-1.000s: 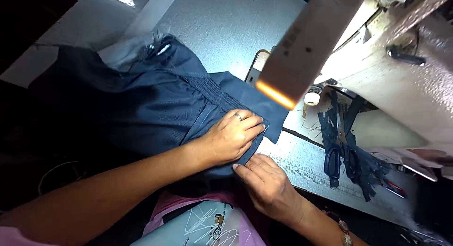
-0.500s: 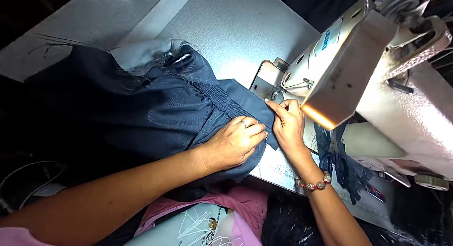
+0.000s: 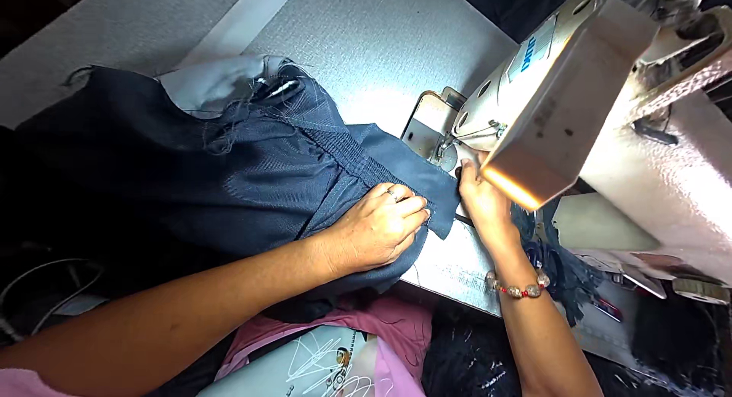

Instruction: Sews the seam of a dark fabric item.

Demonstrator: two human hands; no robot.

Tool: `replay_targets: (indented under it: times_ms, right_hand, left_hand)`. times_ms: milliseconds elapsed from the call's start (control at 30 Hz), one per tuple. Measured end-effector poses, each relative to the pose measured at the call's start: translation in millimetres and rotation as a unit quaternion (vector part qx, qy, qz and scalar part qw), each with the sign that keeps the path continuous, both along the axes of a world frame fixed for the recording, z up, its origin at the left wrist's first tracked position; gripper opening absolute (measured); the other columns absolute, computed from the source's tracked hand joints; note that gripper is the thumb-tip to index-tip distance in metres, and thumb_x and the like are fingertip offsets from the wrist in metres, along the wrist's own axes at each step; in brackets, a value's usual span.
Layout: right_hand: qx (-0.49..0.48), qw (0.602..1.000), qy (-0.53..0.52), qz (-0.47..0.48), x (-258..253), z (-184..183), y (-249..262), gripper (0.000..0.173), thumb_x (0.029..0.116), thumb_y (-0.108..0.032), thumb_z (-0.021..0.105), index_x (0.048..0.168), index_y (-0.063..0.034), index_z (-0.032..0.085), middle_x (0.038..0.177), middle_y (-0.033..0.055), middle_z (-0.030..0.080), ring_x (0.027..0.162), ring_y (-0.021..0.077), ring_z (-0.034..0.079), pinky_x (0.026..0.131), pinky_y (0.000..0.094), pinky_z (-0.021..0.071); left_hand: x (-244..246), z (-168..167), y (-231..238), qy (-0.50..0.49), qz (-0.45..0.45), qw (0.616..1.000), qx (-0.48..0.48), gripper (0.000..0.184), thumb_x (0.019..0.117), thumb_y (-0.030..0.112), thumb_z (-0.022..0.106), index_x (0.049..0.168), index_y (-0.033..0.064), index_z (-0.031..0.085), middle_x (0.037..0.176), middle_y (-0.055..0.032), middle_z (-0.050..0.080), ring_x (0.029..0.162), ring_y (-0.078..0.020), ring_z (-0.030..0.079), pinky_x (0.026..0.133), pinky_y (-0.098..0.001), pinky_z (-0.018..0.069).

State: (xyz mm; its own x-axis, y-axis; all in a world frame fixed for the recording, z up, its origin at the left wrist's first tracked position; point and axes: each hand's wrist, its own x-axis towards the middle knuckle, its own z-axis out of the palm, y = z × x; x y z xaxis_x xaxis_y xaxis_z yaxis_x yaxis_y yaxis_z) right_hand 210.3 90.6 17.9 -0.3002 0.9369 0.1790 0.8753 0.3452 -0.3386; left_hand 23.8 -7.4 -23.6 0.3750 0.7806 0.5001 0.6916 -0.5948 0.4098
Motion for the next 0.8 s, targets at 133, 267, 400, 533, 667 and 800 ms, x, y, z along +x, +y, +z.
replay_targets:
  times_ms: [133,267,400,533,667,800]
  right_hand:
    - [0.005,0.996,0.043,0.073,-6.2,-0.4,-7.5,0.037,0.1052,-0.025,0.056,0.138,-0.0075,0.062,0.117,0.0205,0.069,0.103,0.0376,0.067,0.09,0.0612,0.0496]
    - [0.003,0.997,0.037,0.068,-17.7,-3.3,-4.5,0.034,0.1054,-0.027,0.057,0.129,-0.0048,0.067,0.111,0.019,0.072,0.098,0.0369,0.069,0.088,0.0595,0.0519]
    - [0.056,0.992,0.02,0.107,-20.1,-3.5,-6.9,0.018,0.1042,-0.017,0.056,0.103,-0.0031,0.067,0.089,0.0157,0.067,0.077,0.0309,0.067,0.067,0.0492,0.0534]
    - [0.036,0.994,0.051,0.094,-16.6,1.2,-15.1,0.014,0.1029,-0.016,0.054,0.1,-0.0058,0.063,0.106,0.0139,0.063,0.099,0.0293,0.062,0.079,0.0493,0.048]
    - [0.109,0.985,-0.02,0.133,-15.7,-5.9,-10.2,0.014,0.0991,-0.014,0.059,0.095,-0.0044,0.068,0.111,0.0164,0.063,0.109,0.0365,0.06,0.084,0.0541,0.0478]
    - [0.092,0.979,-0.141,0.112,-6.6,7.0,-6.0,0.017,0.0966,-0.015,0.061,0.096,-0.0008,0.071,0.11,0.0221,0.066,0.105,0.0445,0.064,0.089,0.0673,0.0456]
  left_hand:
    - [0.6,1.8,-0.2,0.007,0.005,1.0,0.003,0.034,0.1,0.016,0.046,0.11,0.0066,0.077,0.114,-0.0095,0.073,0.109,-0.0282,0.066,0.096,-0.0444,0.0489]
    - [0.1,0.7,0.1,0.005,0.002,1.0,0.006,0.033,0.0996,0.015,0.047,0.111,0.0069,0.077,0.115,-0.0094,0.073,0.11,-0.0276,0.066,0.097,-0.0441,0.0494]
    - [-0.8,0.2,0.2,0.0,0.001,1.0,0.006,0.032,0.0992,0.015,0.048,0.111,0.0067,0.077,0.115,-0.0093,0.073,0.11,-0.0277,0.066,0.097,-0.044,0.0498]
    - [-0.5,-0.4,0.3,-0.004,-0.002,1.0,0.005,0.032,0.099,0.014,0.048,0.111,0.0063,0.077,0.115,-0.0101,0.073,0.11,-0.0288,0.066,0.096,-0.0439,0.0499]
    - [0.1,-0.1,-0.4,0.0,0.006,1.0,0.007,0.032,0.0987,0.015,0.048,0.111,0.0071,0.077,0.114,-0.0087,0.073,0.11,-0.0281,0.066,0.093,-0.0428,0.0497]
    - [-0.4,-1.3,0.4,0.003,0.003,1.0,0.01,0.032,0.0988,0.015,0.048,0.111,0.0074,0.077,0.114,-0.0088,0.073,0.11,-0.0278,0.066,0.095,-0.0435,0.0496]
